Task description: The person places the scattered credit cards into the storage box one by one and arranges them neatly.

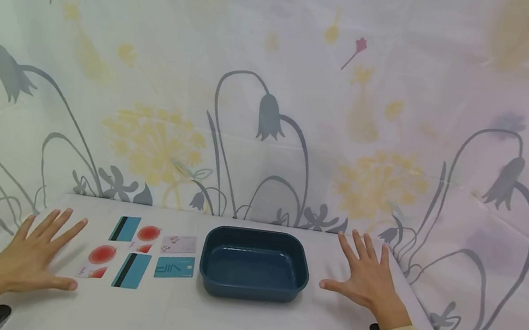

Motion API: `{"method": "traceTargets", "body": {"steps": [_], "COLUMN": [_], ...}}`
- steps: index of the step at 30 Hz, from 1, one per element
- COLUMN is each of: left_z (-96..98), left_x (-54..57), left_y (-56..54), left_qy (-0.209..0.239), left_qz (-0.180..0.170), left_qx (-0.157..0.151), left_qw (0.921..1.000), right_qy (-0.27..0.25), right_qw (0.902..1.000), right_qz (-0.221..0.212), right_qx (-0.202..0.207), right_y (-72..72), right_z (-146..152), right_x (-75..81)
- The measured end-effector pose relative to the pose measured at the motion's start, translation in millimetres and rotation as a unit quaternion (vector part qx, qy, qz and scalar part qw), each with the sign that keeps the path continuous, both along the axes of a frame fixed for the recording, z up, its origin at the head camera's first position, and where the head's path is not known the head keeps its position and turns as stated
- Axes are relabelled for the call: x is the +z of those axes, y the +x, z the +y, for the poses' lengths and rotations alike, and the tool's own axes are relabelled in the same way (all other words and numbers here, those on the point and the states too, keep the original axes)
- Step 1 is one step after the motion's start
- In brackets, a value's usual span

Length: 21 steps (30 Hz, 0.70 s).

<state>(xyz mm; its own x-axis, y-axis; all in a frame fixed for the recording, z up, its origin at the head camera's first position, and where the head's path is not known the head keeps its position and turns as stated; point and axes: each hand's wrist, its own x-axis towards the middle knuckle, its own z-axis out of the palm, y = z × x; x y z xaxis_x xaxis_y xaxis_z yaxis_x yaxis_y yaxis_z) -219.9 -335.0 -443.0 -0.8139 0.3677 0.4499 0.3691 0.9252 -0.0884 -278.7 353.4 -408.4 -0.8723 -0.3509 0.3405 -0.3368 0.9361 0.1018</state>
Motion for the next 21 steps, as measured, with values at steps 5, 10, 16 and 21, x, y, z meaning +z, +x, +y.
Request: {"method": "traceTargets", "body": {"steps": [5,10,16,21], "left_z": [2.4,7.0,20.7,29.4], "left_x": [0.0,3.9,11.6,12.2], "left_y": [-0.4,-1.8,-0.8,-3.0], "left_qy": [0.016,0.053,0.092,0.115], "left_qz": [-0.029,-0.072,-0.163,-0.204], "left_qx": [-0.001,-0.014,0.016,0.032], "left_qw": [0.9994,0.9959,0.9822,0.9717], "right_qy": [-0.02,-0.039,-0.058,-0.09], "right_qw": [0.9997,0.9988,0.9974,0.9942], "right_qz": [-0.011,-0.025,-0.023,-0.034], "right_qx": [0.005,0.017,0.036,0.048], "right_y": [-0.4,-0.2,-2.1,-1.0], "right_z": [-3,-8,-18,-29], "right_x": [-2.0,-3.1,-8.3,-10.0]}}
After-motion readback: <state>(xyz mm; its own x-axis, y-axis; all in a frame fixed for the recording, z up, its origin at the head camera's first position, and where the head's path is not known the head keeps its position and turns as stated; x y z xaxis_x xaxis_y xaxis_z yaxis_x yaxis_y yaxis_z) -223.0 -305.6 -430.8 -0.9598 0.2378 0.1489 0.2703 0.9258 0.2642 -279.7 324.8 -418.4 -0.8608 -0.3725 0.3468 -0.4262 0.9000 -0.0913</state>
